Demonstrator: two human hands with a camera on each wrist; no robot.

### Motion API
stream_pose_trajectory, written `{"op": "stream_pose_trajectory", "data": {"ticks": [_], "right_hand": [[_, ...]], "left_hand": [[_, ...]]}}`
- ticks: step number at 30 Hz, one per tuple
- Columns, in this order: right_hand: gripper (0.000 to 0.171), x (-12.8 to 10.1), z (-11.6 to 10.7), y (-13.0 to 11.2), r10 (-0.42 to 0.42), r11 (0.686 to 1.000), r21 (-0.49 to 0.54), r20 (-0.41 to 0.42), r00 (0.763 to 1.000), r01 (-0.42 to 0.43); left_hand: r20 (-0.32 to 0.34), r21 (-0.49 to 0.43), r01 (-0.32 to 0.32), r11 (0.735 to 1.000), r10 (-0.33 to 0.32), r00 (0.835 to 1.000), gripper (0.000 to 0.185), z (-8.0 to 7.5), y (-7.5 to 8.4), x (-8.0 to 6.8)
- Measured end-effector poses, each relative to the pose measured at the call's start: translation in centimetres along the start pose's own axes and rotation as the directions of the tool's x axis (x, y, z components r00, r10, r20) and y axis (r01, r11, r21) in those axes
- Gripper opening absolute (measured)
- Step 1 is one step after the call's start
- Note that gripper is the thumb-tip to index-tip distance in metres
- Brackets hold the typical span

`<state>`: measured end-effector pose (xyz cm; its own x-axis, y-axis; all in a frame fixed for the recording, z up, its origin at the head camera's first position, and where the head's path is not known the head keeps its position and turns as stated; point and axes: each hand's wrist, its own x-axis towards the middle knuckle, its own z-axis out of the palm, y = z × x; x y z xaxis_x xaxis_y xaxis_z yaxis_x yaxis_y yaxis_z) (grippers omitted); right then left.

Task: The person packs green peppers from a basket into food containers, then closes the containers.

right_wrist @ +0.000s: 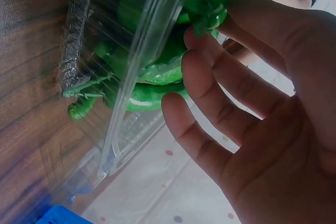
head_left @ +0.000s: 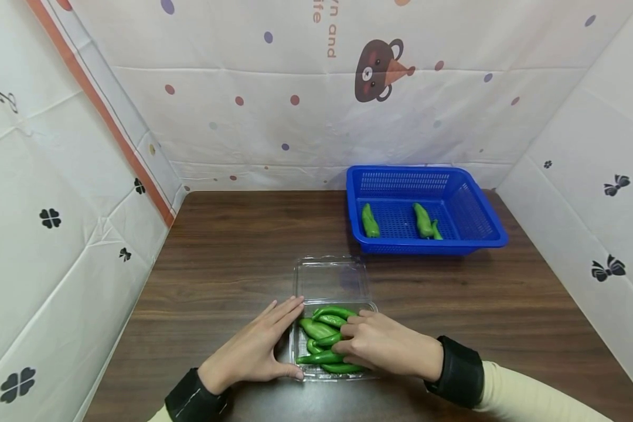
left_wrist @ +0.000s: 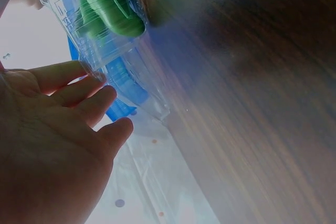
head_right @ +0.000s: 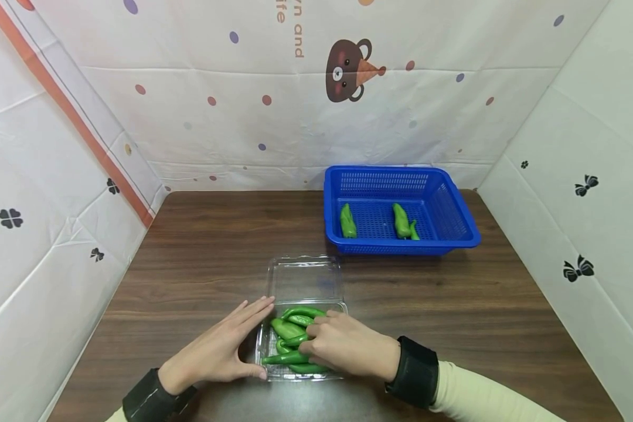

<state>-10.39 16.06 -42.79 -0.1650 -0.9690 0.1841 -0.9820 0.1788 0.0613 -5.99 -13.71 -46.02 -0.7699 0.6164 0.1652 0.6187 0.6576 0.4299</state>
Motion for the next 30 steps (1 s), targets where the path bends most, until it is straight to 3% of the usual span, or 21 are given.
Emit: {"op": "stream_pose_trajectory", "data": {"ticks": [30], "right_hand": [[0.014,-0.37,-0.23,0.03,0.0,0.999,0.032,0.053,0.999,-0.001]], "left_hand": [[0.016,0.008,0.01,1.0,-0.01,1.0,0.118,-0.32,0.51,0.12]]}}
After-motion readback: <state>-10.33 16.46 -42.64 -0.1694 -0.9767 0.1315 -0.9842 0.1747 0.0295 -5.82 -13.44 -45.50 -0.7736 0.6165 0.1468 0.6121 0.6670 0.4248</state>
